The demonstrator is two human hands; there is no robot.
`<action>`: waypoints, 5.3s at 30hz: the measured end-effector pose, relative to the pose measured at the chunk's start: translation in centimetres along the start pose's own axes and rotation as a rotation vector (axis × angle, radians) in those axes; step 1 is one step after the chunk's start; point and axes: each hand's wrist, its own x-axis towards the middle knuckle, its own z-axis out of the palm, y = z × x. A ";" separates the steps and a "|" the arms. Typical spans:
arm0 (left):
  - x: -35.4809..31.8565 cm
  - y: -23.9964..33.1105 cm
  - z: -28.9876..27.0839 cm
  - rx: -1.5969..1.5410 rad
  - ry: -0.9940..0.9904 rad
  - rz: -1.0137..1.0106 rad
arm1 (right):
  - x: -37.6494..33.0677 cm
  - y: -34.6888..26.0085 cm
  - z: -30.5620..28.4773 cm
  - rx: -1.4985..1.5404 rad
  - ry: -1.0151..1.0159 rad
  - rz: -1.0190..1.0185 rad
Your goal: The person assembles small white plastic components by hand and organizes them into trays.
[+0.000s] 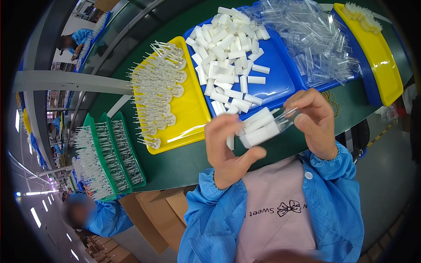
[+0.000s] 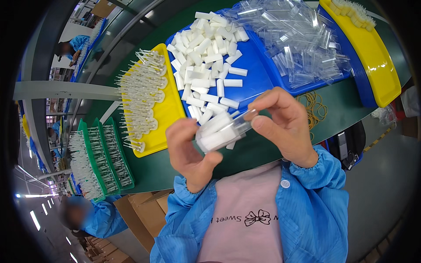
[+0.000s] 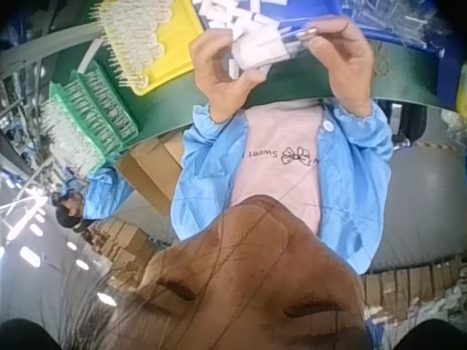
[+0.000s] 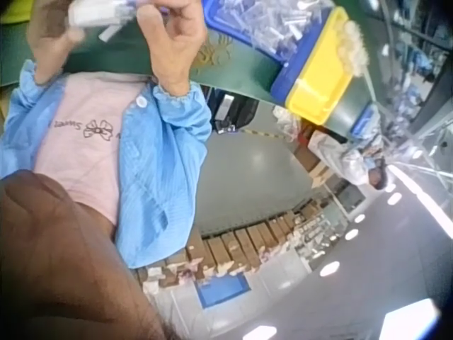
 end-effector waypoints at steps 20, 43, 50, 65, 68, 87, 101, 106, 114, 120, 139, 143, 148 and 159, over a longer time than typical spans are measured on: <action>-1.3 -0.3 1.6 -1.074 -0.081 -0.721 | 0.2 -1.4 -0.9 -0.716 -0.117 -0.375; -2.3 -0.6 0.7 -1.058 0.020 -0.867 | 7.2 -0.1 -8.0 -1.928 0.314 -0.420; -2.1 -0.4 0.5 -1.083 0.008 -0.885 | 5.5 1.0 -7.6 -1.808 0.145 -0.489; -2.6 -0.1 1.1 -0.851 -0.040 -0.600 | 1.4 -1.8 -1.3 -0.439 0.046 -0.248; -2.5 0.2 0.6 -0.735 -0.057 -0.530 | 1.4 -1.7 -1.0 -0.549 -0.021 -0.270; -1.1 1.6 0.0 -0.653 -0.208 -0.602 | 0.4 -1.9 -1.0 -0.442 -0.086 -0.235; 0.5 1.6 -0.8 -0.342 -0.427 -0.226 | 0.3 -2.4 -1.7 -0.325 -0.125 -0.116; -0.4 1.5 -0.1 -0.424 -0.351 -0.316 | -0.4 -1.7 -1.4 -0.508 -0.037 -0.270; -1.3 1.4 0.4 -0.178 -0.146 -0.201 | 0.4 -2.5 -3.3 -0.714 -0.161 -0.346; -1.2 0.7 0.5 -0.223 -0.064 -0.280 | 0.4 -2.0 -2.7 -0.409 -0.059 -0.255; -1.1 0.2 0.7 -1.091 -0.063 -0.764 | -0.2 -2.4 -0.7 -0.680 -0.024 -0.414; -1.3 0.4 0.7 -1.068 -0.037 -0.700 | -0.6 -2.8 -0.3 -0.760 -0.041 -0.465; -1.4 0.5 0.6 -1.071 -0.059 -0.638 | -0.7 -2.4 0.2 -0.737 -0.072 -0.448; -1.4 0.8 0.2 -0.987 -0.066 -0.595 | -0.9 -1.6 1.4 -0.589 -0.002 -0.353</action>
